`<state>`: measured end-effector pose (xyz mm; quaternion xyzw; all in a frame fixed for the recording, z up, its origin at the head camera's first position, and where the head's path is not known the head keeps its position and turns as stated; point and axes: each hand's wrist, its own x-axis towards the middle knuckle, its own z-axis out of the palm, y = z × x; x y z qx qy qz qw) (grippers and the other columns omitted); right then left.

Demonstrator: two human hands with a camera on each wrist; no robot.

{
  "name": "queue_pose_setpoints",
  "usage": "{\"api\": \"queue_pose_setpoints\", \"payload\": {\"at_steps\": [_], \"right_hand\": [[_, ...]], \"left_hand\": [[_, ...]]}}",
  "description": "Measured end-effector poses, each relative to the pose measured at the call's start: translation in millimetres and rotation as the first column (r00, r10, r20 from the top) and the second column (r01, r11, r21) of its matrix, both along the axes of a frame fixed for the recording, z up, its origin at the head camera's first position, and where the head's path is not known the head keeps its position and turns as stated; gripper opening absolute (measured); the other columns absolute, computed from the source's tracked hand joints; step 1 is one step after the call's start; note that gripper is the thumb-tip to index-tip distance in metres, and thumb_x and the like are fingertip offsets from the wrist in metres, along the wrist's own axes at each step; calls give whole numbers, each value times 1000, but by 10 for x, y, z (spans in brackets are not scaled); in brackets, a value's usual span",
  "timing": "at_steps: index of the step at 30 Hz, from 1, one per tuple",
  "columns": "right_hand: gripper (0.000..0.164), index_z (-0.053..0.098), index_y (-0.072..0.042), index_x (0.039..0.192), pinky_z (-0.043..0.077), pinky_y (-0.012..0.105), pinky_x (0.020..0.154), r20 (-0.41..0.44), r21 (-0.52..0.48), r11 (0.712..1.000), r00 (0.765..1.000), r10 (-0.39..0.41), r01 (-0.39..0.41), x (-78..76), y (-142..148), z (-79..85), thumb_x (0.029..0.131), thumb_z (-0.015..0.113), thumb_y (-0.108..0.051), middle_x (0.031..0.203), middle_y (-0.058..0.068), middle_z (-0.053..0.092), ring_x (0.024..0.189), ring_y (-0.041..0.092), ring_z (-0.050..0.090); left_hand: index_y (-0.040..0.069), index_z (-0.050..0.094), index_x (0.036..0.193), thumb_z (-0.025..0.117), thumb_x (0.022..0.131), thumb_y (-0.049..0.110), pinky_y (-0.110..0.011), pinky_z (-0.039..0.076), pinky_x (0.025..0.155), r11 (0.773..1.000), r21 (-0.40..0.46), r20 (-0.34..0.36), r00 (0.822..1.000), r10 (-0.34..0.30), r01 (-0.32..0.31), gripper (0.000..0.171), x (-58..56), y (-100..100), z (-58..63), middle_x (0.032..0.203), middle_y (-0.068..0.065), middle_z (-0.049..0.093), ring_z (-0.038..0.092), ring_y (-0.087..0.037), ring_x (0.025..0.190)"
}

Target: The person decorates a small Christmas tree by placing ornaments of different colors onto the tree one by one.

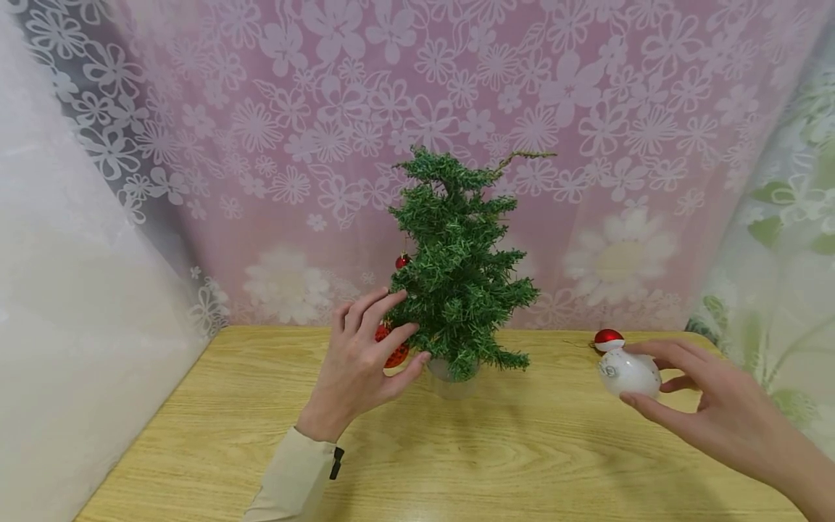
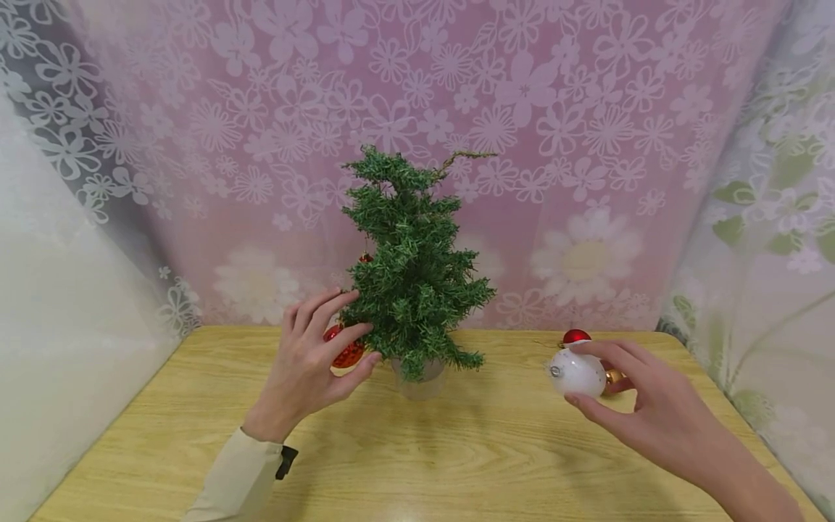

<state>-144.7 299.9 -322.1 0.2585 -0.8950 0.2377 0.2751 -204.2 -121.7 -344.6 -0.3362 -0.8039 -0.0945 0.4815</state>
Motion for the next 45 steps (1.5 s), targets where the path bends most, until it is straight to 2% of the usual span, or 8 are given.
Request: {"api": "queue_pose_setpoints", "payload": {"at_steps": [6, 12, 19, 22, 28, 35, 39, 45], "right_hand": [[75, 70, -19, 123, 50, 5, 69, -38, -12, 999, 998, 41, -41, 23, -118, 116, 57, 95, 4, 117, -17, 60, 85, -14, 55], [79, 69, -15, 127, 50, 5, 70, -64, -32, 991, 990, 127, -129, 41, -208, 185, 55, 94, 6, 119, -13, 63, 90, -9, 57], [79, 68, -23, 129, 46, 7, 60, -47, 3, 994, 993, 105, -105, 105, -328, 257, 59, 96, 0, 122, -14, 62, 81, -8, 57], [79, 69, -22, 127, 47, 7, 66, -74, -1, 993, 990, 119, -119, 110, -386, 263, 56, 96, 1, 121, -12, 63, 82, -6, 55], [81, 69, -23, 127, 48, 6, 66, -81, -3, 993, 989, 121, -121, 133, -488, 264, 55, 97, 1, 122, -10, 62, 84, -6, 56], [80, 69, -21, 128, 50, 6, 72, -103, 12, 982, 976, 191, -191, 136, -575, 294, 55, 96, 0, 124, -9, 63, 93, -7, 58], [73, 69, -20, 128, 51, 7, 74, -108, 18, 970, 964, 242, -241, 139, -629, 298, 61, 96, -7, 123, -6, 64, 100, -6, 58], [58, 69, -19, 128, 51, 7, 76, -74, 39, 961, 959, 275, -273, 157, -688, 268, 75, 92, -23, 123, -4, 64, 101, -2, 60]], "left_hand": [[18, 77, 103, 56, 100, 53, -53, 37, 100, 1000, 8, 4, 1000, -5, 5, 41, -1, 1, -11, 145, -12, 57, 49, -36, 136], [18, 77, 104, 55, 100, 53, -53, 37, 99, 1000, 11, -3, 1000, -7, 7, 42, -2, -3, -11, 144, -12, 57, 49, -35, 136], [17, 77, 108, 56, 100, 52, -52, 37, 98, 999, 30, -5, 1000, -25, 25, 41, 3, 13, -11, 145, -13, 56, 49, -36, 136], [17, 77, 109, 56, 100, 51, -51, 36, 97, 998, 43, -5, 999, -40, 40, 41, 9, 26, -8, 144, -14, 57, 49, -36, 136], [15, 76, 109, 57, 101, 44, -50, 38, 94, 986, 104, -53, 991, -123, 128, 35, 31, 80, 9, 139, -16, 60, 52, -37, 131], [13, 76, 106, 58, 101, 30, -47, 45, 93, 956, 135, -147, 960, -239, 259, 24, 182, 257, 126, 127, -14, 66, 59, -34, 119], [14, 75, 107, 57, 102, 31, -45, 46, 94, 937, 129, -131, 942, -309, 325, 25, 284, 382, 176, 125, -11, 68, 61, -30, 118], [17, 76, 110, 56, 102, 33, -41, 48, 96, 917, 97, -54, 922, -384, 388, 26, 407, 543, 164, 124, -6, 69, 62, -24, 121]]}}
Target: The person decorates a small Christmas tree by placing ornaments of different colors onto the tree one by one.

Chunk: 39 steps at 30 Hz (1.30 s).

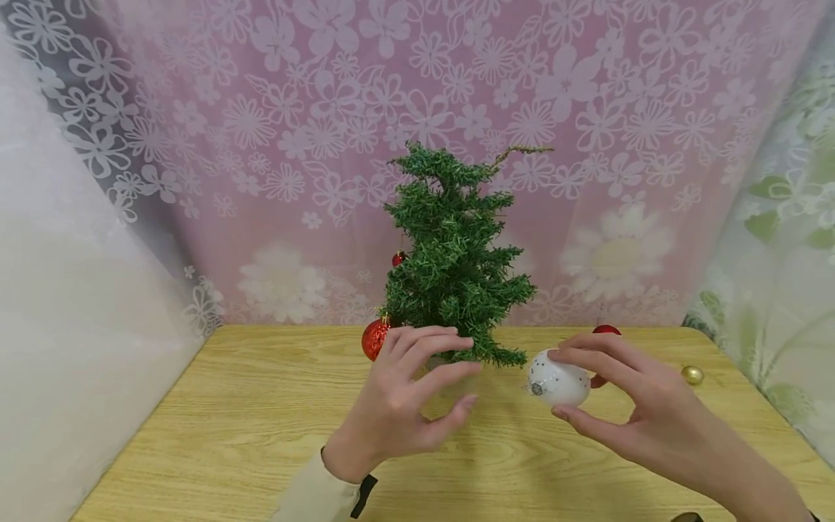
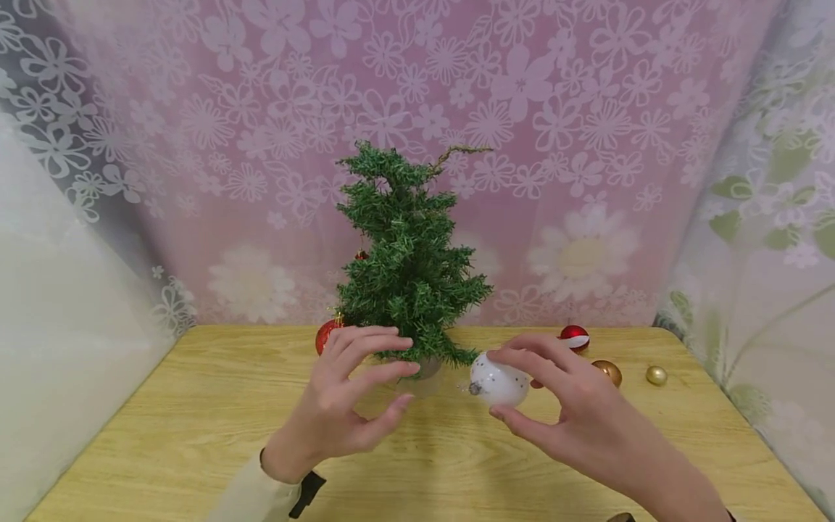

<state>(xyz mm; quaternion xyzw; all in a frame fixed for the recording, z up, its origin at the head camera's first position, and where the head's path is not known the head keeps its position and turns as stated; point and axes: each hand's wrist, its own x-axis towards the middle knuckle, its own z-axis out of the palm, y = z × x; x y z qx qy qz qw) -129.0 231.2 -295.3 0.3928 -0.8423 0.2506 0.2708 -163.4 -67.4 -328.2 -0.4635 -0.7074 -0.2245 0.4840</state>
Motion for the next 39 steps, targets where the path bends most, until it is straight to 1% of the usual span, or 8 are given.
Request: {"api": "queue_pose_setpoints", "payload": {"at_steps": [8, 14, 19, 23, 27, 30, 34, 39], "right_hand": [[61, 69, -20, 129, 50, 7, 82, 21, 7, 1000, 1000, 14, -14, 36, -71, -45, 73, 93, -20, 125, -2, 62, 100, 0, 61], [61, 68, -21, 130, 49, 7, 83, 22, 16, 1000, 1000, 17, -17, 57, -112, -61, 74, 92, -20, 128, -2, 61, 99, -1, 62], [61, 67, -23, 131, 49, 7, 84, 22, 19, 999, 999, 25, -26, 70, -141, -57, 75, 92, -21, 128, -4, 60, 100, -1, 62], [46, 66, -24, 128, 49, 7, 80, -5, 14, 1000, 1000, 21, -21, 69, -169, -61, 89, 77, -45, 129, -2, 61, 103, 1, 61], [46, 63, -24, 122, 48, 8, 77, -6, 24, 1000, 1000, -6, 6, 70, -195, -79, 95, 56, -61, 133, -1, 61, 110, 2, 57], [44, 60, -24, 119, 48, 8, 78, 22, 36, 999, 1000, -12, 11, 70, -205, -95, 92, 67, -57, 132, -4, 60, 112, 1, 54], [53, 56, -22, 118, 48, 8, 78, 56, 28, 1000, 998, 13, -15, 64, -223, -130, 78, 90, -30, 126, -9, 57, 104, -2, 55], [60, 54, -22, 115, 48, 10, 70, 105, -11, 999, 994, 44, -43, 49, -249, -162, 71, 93, -13, 121, -10, 56, 92, -4, 57]], "left_hand": [[19, 76, 109, 63, 99, 36, -38, 48, 100, 998, -47, 32, 999, -27, 28, 24, 65, 135, -17, 127, -4, 68, 61, -22, 124], [22, 77, 105, 76, 91, 34, -35, 47, 101, 997, -78, 63, 998, -3, 7, 18, 112, 191, -26, 128, -1, 67, 60, -19, 126], [23, 76, 96, 75, 92, 27, -34, 47, 101, 997, -75, 80, 997, 7, -1, 6, 121, 208, -46, 127, 0, 67, 60, -18, 127], [20, 75, 92, 72, 93, 21, -35, 47, 98, 1000, -3, 90, 996, -22, 23, 4, 104, 205, -54, 125, -2, 69, 61, -20, 123], [17, 73, 89, 69, 93, 18, -36, 47, 97, 996, 80, 121, 992, -44, 35, 6, 88, 206, -52, 123, -4, 70, 61, -22, 121], [17, 71, 87, 67, 93, 17, -35, 47, 96, 994, 108, 139, 989, -46, 31, 7, 89, 215, -57, 123, -3, 70, 61, -21, 120], [17, 72, 87, 67, 92, 16, -34, 47, 95, 994, 112, 122, 992, -31, 17, 7, 90, 223, -67, 122, -3, 70, 61, -20, 119], [16, 72, 88, 65, 94, 16, -35, 48, 95, 994, 113, 80, 997, -14, 5, 9, 76, 221, -78, 120, -4, 71, 62, -20, 117]]}}
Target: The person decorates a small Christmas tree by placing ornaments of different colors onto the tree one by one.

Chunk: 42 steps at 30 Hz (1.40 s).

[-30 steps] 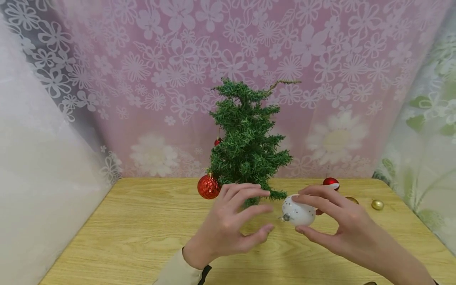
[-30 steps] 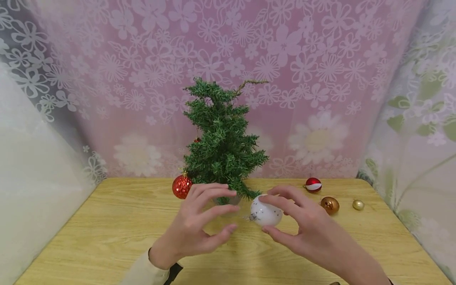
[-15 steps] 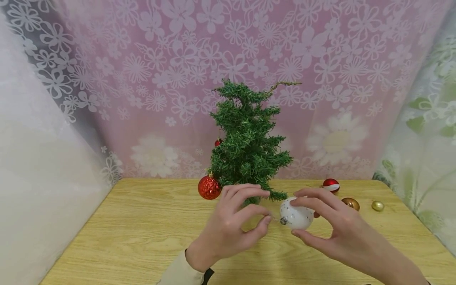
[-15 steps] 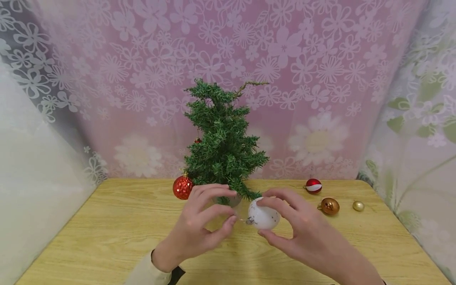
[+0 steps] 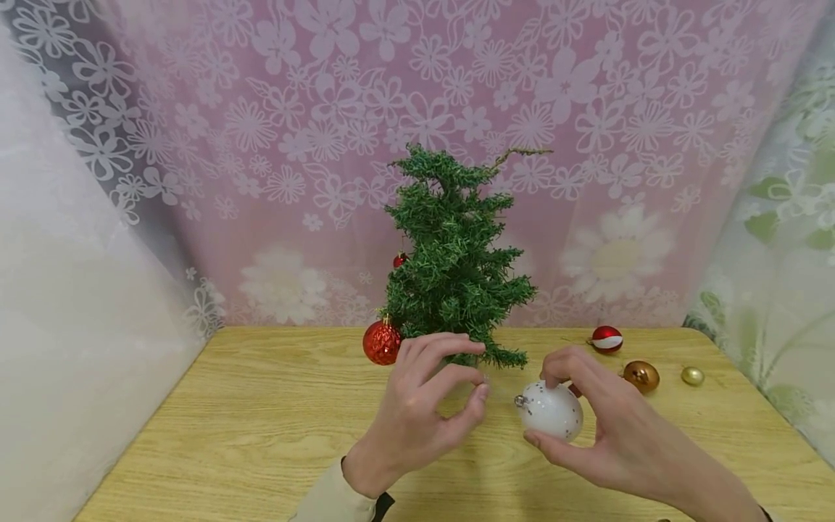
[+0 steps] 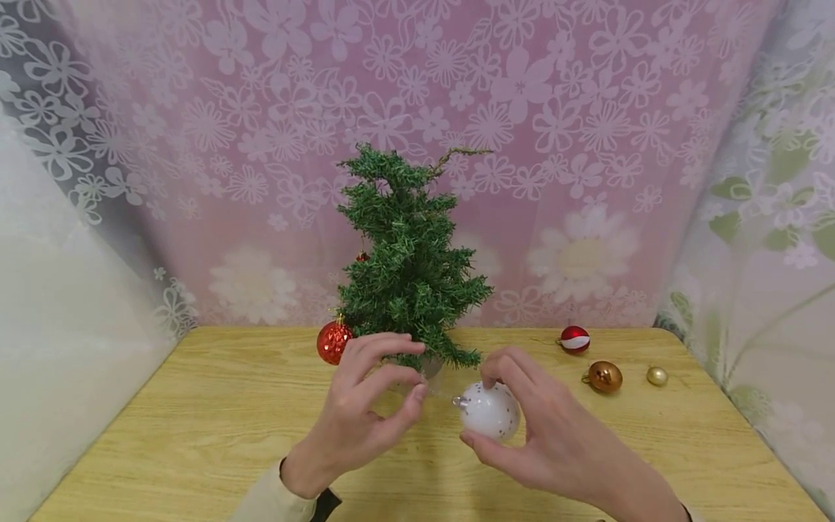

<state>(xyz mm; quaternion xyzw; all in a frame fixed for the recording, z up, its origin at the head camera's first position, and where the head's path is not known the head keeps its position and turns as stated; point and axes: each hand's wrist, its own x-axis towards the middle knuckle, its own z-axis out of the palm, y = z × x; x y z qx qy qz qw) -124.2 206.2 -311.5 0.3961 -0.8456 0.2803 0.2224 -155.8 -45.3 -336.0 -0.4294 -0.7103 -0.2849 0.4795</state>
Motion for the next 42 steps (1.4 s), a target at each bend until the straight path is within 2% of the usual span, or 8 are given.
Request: {"api": "queue_pose_setpoints", "payload": {"at_steps": [5, 10, 18, 24, 28, 31, 38, 42], "right_hand": [[55, 56, -22, 119, 50, 15, 61, 89, -35, 999, 996, -9, 12, 2, -23, -34, 77, 89, -12, 118, -8, 61, 88, -3, 58], [43, 57, -22, 117, 45, 14, 52, 111, -70, 997, 994, -5, 13, -4, -55, -70, 84, 82, -8, 108, -6, 64, 75, -7, 53], [28, 58, -20, 104, 38, 8, 54, -5, -118, 993, 1000, 28, -29, -65, -97, -99, 90, 73, -1, 93, -12, 59, 67, -8, 47], [30, 55, -19, 95, 39, 9, 60, -66, -116, 991, 996, 60, -68, -90, -110, -107, 87, 77, 0, 92, -12, 57, 72, -5, 49], [13, 56, -22, 93, 39, 8, 64, -101, -90, 994, 993, 55, -64, -98, -118, -94, 101, 65, -24, 94, -17, 55, 74, -6, 47], [21, 60, -26, 94, 41, 7, 66, -121, -66, 997, 992, 38, -46, -102, -128, -82, 106, 50, -41, 97, -21, 55, 75, -7, 47], [26, 72, -30, 105, 40, 7, 66, -179, -38, 998, 983, 42, -50, -107, -145, -79, 106, 49, -43, 97, -17, 58, 75, -6, 48], [29, 73, -32, 103, 39, 7, 65, -197, -16, 999, 980, 35, -39, -106, -140, -86, 107, 47, -44, 96, -17, 56, 74, -7, 48]], "left_hand": [[17, 72, 89, 64, 96, 18, -35, 48, 96, 1000, -11, -15, 1000, 8, -8, 11, -1, -1, -13, 121, -4, 70, 62, -20, 117], [17, 73, 89, 65, 96, 18, -35, 48, 96, 1000, -26, -35, 999, 14, -15, 10, -4, 2, -22, 121, -4, 70, 62, -20, 115], [18, 75, 91, 72, 92, 20, -34, 48, 94, 997, -66, -50, 998, 30, -33, 4, 15, 14, -28, 121, -2, 70, 63, -19, 114], [21, 76, 94, 75, 91, 21, -34, 47, 95, 995, -95, -23, 999, 24, -26, 4, 44, 50, -22, 125, -1, 68, 61, -19, 119], [21, 76, 94, 75, 91, 21, -34, 46, 96, 995, -100, -13, 1000, 18, -20, 4, 54, 69, -20, 127, -1, 67, 60, -19, 121], [21, 76, 95, 75, 91, 21, -34, 46, 97, 994, -106, -8, 1000, 18, -18, 4, 63, 78, -20, 128, -1, 67, 60, -19, 121], [20, 75, 95, 74, 92, 21, -34, 46, 97, 993, -115, -4, 1000, 14, -14, 4, 83, 88, -28, 129, -2, 66, 60, -19, 121], [20, 75, 95, 74, 92, 21, -34, 46, 97, 994, -112, 10, 1000, 14, -13, 3, 88, 90, -44, 130, -2, 65, 59, -19, 121]]}}
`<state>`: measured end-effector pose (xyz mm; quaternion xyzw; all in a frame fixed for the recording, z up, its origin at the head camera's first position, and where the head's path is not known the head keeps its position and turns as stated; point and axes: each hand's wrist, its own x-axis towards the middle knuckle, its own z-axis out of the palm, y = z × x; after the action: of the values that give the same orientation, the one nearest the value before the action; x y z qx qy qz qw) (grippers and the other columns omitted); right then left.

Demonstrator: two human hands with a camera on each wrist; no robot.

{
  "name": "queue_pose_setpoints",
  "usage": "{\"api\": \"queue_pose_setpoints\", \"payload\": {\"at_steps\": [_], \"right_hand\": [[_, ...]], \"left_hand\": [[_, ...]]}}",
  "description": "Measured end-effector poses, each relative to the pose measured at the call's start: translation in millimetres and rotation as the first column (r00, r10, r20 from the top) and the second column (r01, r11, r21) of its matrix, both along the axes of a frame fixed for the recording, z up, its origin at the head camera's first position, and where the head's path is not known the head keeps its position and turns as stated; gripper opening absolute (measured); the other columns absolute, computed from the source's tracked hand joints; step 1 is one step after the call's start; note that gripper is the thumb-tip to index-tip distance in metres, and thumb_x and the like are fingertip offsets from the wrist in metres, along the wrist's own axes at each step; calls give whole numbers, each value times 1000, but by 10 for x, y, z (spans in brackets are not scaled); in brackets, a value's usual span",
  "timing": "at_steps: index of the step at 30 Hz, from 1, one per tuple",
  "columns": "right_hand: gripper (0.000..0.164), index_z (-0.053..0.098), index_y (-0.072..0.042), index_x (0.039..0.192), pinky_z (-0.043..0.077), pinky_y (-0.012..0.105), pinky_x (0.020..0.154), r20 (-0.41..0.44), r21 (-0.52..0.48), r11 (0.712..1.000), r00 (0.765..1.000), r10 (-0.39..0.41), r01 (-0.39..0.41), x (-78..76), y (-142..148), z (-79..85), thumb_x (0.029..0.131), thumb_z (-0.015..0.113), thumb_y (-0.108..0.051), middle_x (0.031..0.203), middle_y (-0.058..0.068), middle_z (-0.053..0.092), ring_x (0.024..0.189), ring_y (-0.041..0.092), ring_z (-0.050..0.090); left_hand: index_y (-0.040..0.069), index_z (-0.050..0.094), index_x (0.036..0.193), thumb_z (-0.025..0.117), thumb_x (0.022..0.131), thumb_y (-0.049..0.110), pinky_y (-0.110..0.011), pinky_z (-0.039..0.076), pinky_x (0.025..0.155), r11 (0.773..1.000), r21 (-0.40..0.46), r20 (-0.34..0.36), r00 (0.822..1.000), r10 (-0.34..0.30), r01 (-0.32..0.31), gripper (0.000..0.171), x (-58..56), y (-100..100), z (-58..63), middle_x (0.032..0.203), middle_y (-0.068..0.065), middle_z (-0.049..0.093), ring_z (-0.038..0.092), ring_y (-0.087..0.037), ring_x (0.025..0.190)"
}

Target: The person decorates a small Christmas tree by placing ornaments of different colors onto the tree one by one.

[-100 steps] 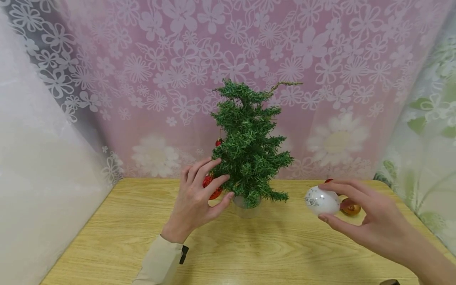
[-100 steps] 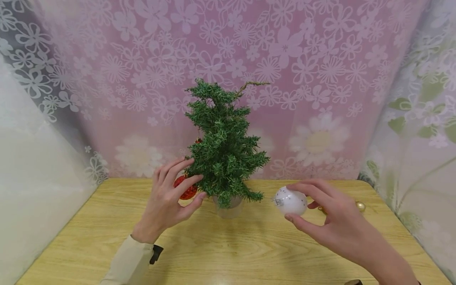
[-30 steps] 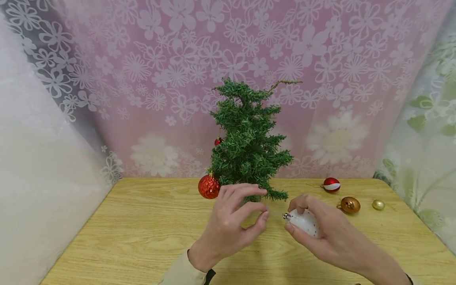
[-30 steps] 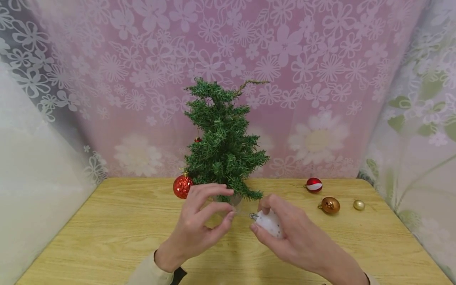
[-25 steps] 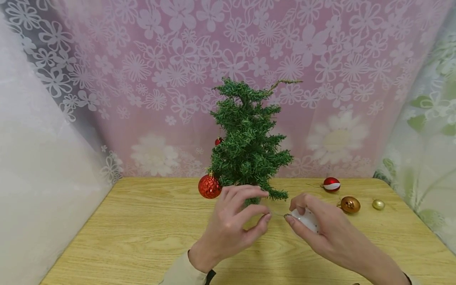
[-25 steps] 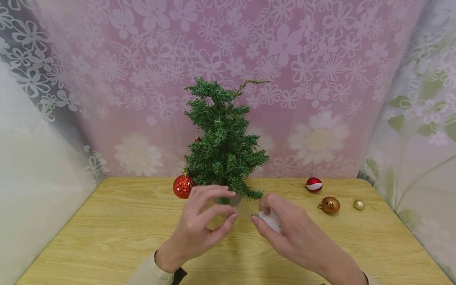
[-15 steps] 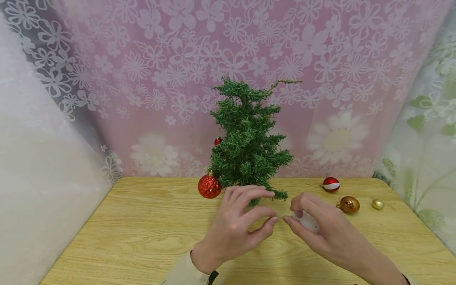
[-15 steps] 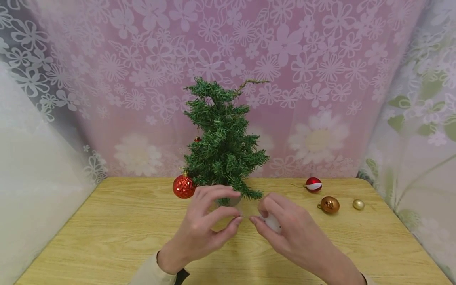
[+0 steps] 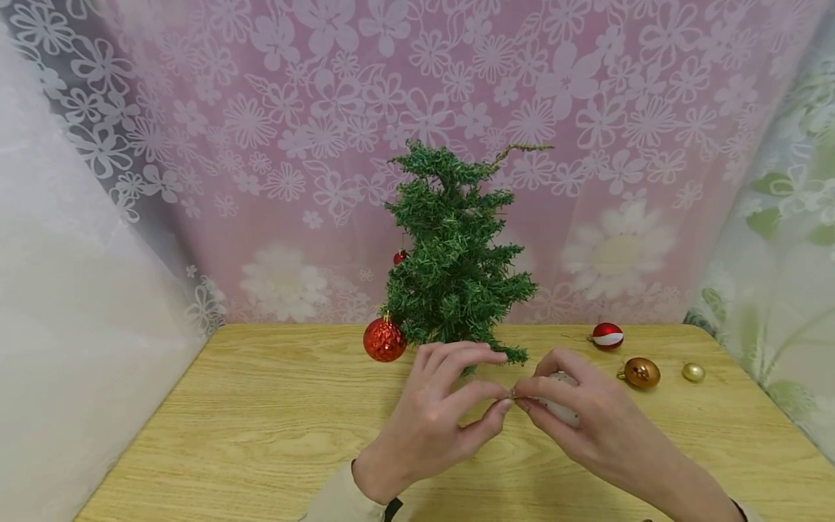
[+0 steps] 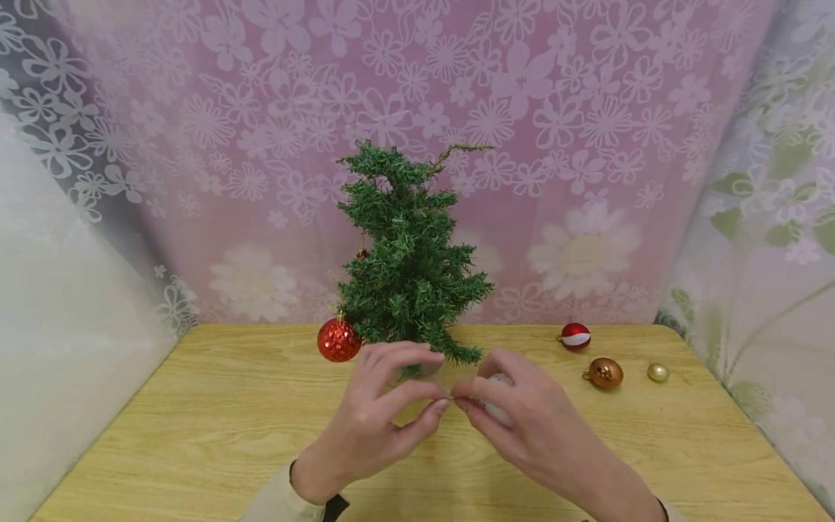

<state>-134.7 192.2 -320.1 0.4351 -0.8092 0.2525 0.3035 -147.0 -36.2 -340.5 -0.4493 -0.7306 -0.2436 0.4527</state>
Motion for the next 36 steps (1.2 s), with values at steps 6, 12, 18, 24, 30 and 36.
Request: {"api": "queue_pose_setpoints", "payload": {"at_steps": [6, 12, 18, 24, 30, 36], "right_hand": [[33, 71, -27, 97, 39, 7, 64, -24, 0, 1000, 999, -29, 30, -3, -2, -12, 108, 44, -42, 94, -15, 57, 70, -6, 46], [33, 68, -22, 98, 39, 6, 62, -37, -15, 999, 999, -40, 39, 4, -13, -37, 110, 41, -38, 96, -13, 59, 71, -5, 47], [32, 64, -20, 98, 41, 7, 64, -16, -32, 997, 997, -73, 72, 13, -33, -55, 110, 41, -39, 101, -12, 62, 76, -2, 54], [29, 62, -20, 98, 40, 7, 65, 7, -68, 997, 999, -49, 49, 1, -68, 8, 109, 40, -36, 98, -12, 61, 76, -3, 51], [33, 65, -14, 101, 46, 10, 69, -19, -113, 993, 1000, -15, 13, -76, -104, 122, 109, 41, -36, 93, -8, 64, 78, 0, 55], [30, 65, -11, 103, 48, 11, 69, -62, -138, 990, 998, 12, -21, -175, -207, 299, 109, 44, -31, 91, -5, 67, 77, 4, 58]], "left_hand": [[20, 74, 93, 74, 90, 19, -34, 45, 98, 1000, 2, 4, 1000, 0, 0, 3, -23, 2, -9, 130, -2, 65, 59, -19, 121], [21, 72, 86, 75, 82, 18, -35, 45, 98, 998, -26, 9, 998, 55, -54, 6, -45, -10, -12, 130, -1, 65, 58, -20, 123], [23, 67, 81, 75, 78, 17, -35, 45, 94, 994, -40, 11, 994, 105, -105, 10, -62, -21, 0, 124, 1, 68, 60, -18, 119], [21, 70, 86, 74, 81, 17, -29, 49, 85, 990, -43, -23, 991, 134, -135, 8, -70, -41, 75, 107, 6, 73, 66, -10, 99], [18, 73, 90, 75, 84, 17, -26, 49, 78, 988, -26, -59, 987, 149, -151, 6, -91, -72, 213, 97, 6, 74, 67, -10, 92], [18, 71, 90, 72, 87, 17, -29, 51, 75, 980, -25, -92, 977, 192, -195, 4, -127, -159, 428, 94, 6, 73, 68, -10, 87]]}}
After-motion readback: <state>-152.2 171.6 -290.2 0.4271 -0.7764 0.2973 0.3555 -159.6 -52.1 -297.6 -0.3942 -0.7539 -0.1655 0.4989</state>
